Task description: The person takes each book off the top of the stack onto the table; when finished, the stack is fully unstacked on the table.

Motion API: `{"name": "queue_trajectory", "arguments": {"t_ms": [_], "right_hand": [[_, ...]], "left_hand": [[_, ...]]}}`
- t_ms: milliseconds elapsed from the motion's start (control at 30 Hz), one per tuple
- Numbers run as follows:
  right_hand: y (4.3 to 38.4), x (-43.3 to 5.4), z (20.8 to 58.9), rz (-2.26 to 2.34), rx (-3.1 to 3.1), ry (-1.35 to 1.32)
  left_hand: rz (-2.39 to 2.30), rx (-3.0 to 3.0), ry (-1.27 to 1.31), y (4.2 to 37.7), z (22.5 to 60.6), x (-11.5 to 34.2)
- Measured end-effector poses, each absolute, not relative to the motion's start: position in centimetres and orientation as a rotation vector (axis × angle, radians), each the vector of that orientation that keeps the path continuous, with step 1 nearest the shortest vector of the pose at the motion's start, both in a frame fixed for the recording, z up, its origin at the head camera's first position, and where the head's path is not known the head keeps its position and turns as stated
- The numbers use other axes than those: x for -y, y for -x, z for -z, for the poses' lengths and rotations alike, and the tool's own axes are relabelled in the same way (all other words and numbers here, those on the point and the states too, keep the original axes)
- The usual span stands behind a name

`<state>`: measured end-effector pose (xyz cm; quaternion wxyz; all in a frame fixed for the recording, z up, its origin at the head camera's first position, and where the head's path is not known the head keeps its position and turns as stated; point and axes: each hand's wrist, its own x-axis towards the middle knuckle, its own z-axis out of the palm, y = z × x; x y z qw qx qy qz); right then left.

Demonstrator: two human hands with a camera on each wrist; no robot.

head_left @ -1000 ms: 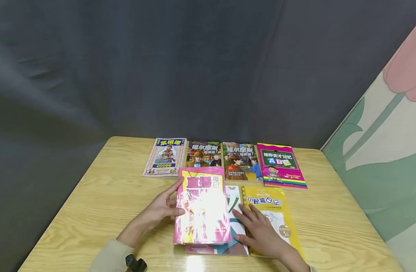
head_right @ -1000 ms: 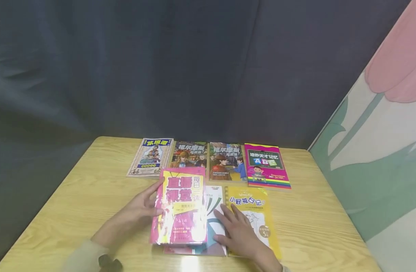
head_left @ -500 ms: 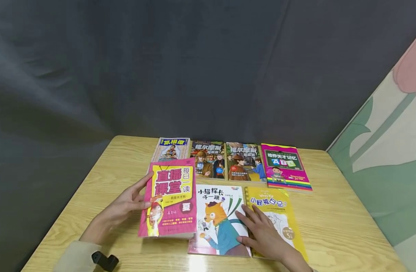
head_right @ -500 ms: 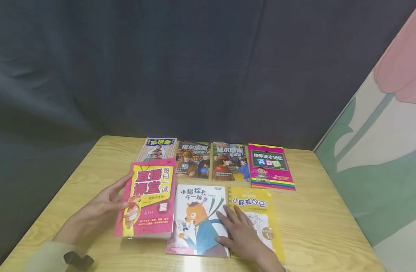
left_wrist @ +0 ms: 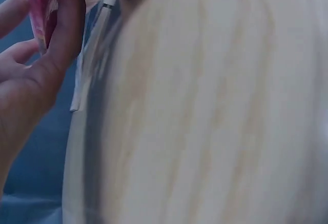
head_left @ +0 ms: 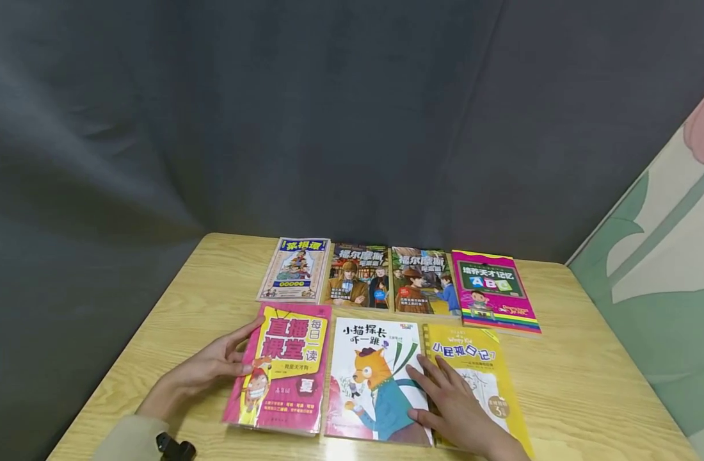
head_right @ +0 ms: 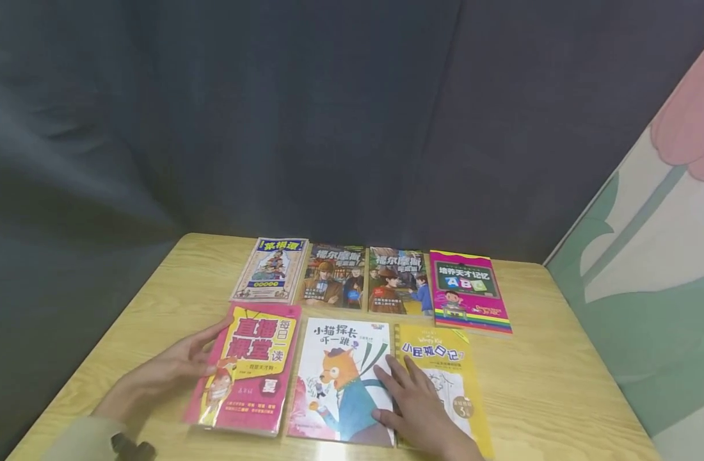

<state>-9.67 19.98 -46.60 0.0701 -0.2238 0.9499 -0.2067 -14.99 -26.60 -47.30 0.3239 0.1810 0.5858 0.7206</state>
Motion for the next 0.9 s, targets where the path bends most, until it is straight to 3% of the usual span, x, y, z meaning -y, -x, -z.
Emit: {"name": "queue_trajectory", "arguments": {"t_ms": [467,700,900], "right_hand": [[9.7,-20.5,46.6,0.612,-2.920,0.710],[9.7,-20.6,46.9,0.612,-2.915,0.696],[9.6,-20.2,47.0,0.653,-2.868,0.694]], "left_hand": [[-1.715,-1.777,-0.400,16.3,47.4,24.8],[-1.384,-2.105,-0.563,17.5,45.8,24.2],[-1.138,-2.314,-0.479,17.7,45.0,24.2]]}}
